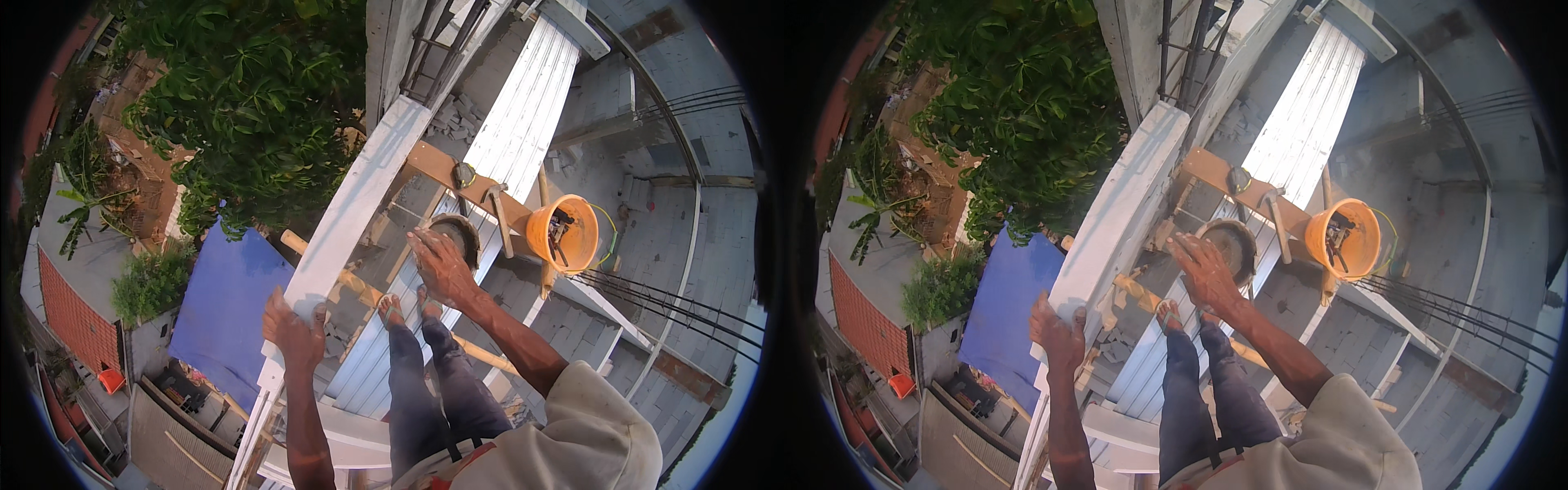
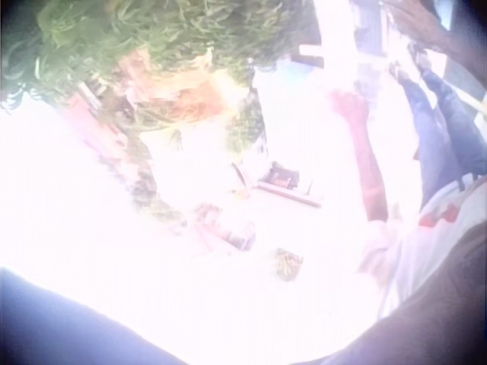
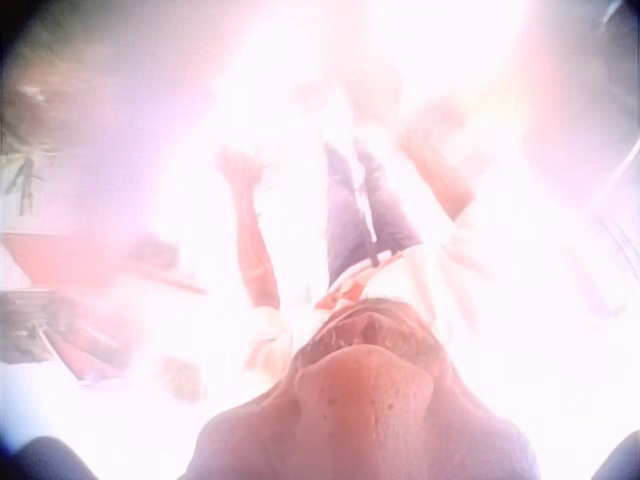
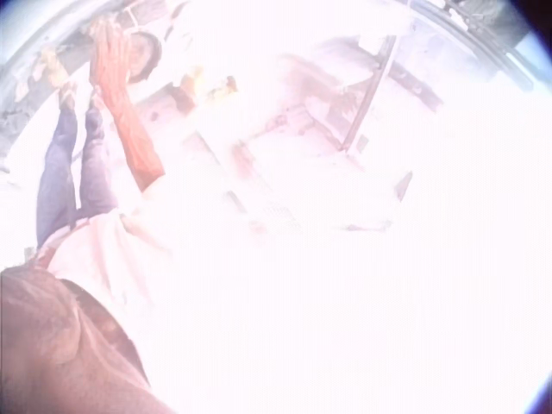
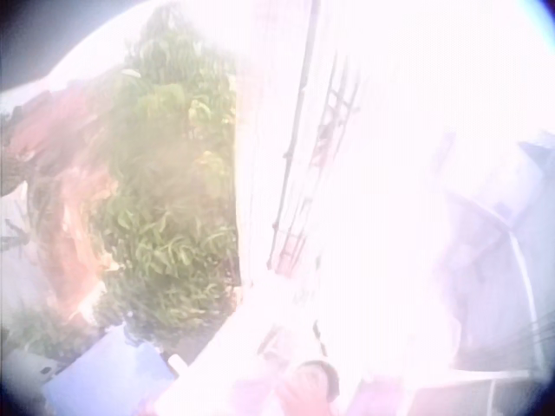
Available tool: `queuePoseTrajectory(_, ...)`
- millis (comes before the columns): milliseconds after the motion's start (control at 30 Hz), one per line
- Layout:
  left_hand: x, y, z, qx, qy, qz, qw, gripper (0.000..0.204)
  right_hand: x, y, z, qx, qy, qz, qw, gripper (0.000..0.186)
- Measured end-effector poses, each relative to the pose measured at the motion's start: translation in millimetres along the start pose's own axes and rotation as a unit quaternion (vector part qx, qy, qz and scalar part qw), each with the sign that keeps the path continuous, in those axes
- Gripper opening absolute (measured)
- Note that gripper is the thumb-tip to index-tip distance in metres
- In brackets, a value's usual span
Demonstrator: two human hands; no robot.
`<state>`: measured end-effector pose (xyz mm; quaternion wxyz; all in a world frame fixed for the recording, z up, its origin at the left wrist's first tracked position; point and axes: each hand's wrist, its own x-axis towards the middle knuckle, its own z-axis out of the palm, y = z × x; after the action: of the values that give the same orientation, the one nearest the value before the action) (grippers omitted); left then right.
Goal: The person applies mortar to a wall using a trowel, then positions and secures white rectangular siding panels with a hammer. The process involves repeatedly scooping mortar, spreading it on the wall, aligning panels, and tapping them into place.
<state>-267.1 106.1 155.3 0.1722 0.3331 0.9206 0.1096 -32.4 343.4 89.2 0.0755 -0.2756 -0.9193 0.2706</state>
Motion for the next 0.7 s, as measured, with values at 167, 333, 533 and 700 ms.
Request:
queuePoseTrajectory(167,6.7,-0.9,3.8,0.004,0.002,-0.016,1.000,0.090,-230.1,39.9,71.5,0.098,-0.196,0.213,0.952,0.042)
queuePoseTrajectory(333,5.5,12.5,-3.5,0.046,0.049,0.069,0.995,0.098,-277.6,65.9,20.2,0.266,-0.261,0.583,0.722,0.039)
queuePoseTrajectory(533,40.1,59.7,0.2,0.155,0.048,0.175,0.971,0.097,-239.8,223.7,59.6,0.057,-0.168,0.578,0.797,0.058)
queuePoseTrajectory(700,92.5,120.7,11.5,0.160,0.056,0.223,0.960,0.092,-195.9,370.1,130.1,0.047,0.053,0.492,0.868,0.052)
